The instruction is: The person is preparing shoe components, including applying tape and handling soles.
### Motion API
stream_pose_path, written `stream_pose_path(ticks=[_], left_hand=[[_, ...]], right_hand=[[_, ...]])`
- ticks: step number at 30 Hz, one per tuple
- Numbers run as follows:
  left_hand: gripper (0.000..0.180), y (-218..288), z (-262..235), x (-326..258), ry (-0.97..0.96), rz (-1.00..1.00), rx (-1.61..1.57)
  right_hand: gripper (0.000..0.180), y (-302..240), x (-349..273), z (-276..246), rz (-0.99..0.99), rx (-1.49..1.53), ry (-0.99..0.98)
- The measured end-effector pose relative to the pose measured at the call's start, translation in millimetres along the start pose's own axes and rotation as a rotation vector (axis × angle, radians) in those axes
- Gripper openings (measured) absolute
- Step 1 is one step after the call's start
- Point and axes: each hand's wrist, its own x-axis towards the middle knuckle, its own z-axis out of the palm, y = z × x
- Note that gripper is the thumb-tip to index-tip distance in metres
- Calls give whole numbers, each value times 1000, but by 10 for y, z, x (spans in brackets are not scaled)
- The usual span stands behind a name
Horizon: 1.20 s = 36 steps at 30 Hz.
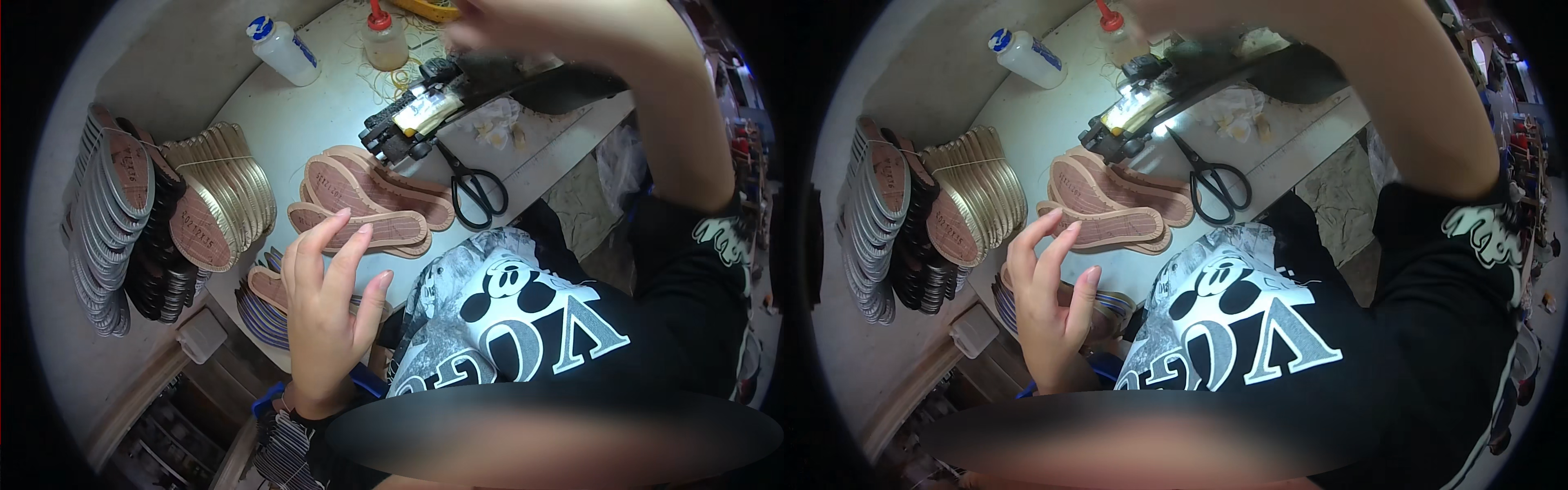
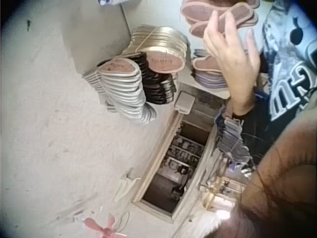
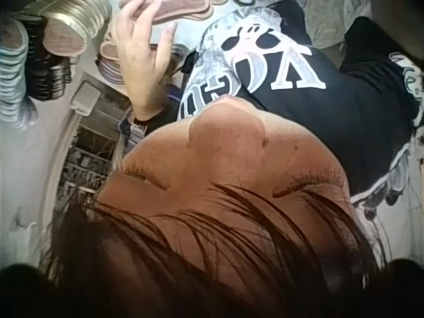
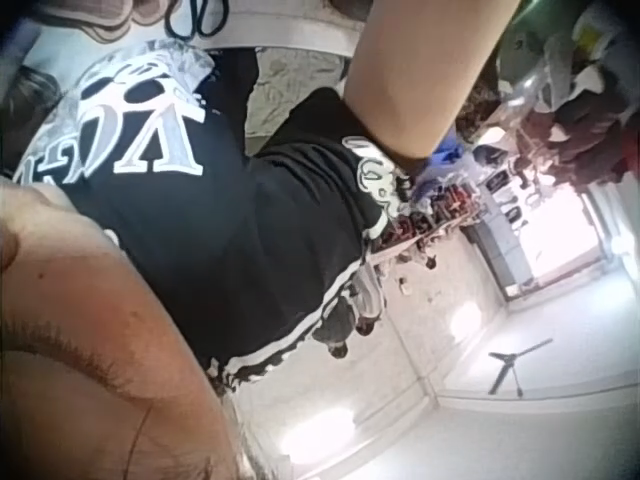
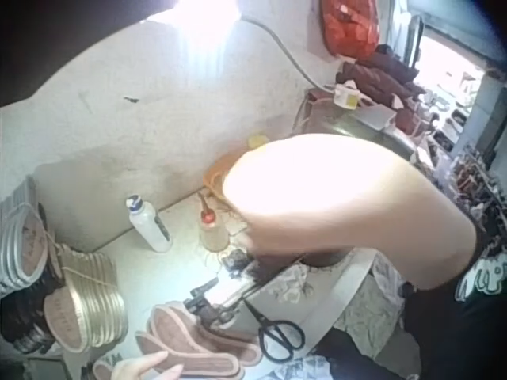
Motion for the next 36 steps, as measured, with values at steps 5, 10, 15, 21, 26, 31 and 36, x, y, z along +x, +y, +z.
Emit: stream_pose_path(ticks=[5, 10, 15, 21, 26, 31, 36], left_hand=[[39, -238, 97, -152, -5, -8, -7], [34, -481, 286, -94, 8, 17, -52], [30, -532, 271, -109, -39, -63, -317], [24, -586, 266, 163, -6, 17, -234], [22, -562, 241, 322, -62, 66, -198], [25, -421, 248, 501, 14, 150, -51], [23, -265, 371, 765, 115, 174, 58]], right_hand=[[27, -184, -520, 932, -276, 810, -701], [13, -540, -1331, 2734, 131, 1426, -290], [6, -823, -1344, 3025, 194, 1404, 192], [8, -816, -1271, 3007, 104, 1172, 291], [8, -825, -1281, 3008, 94, 1164, 297], [9, -827, -1287, 3028, 67, 1181, 325], [10, -838, -1265, 3036, 35, 1181, 354]])
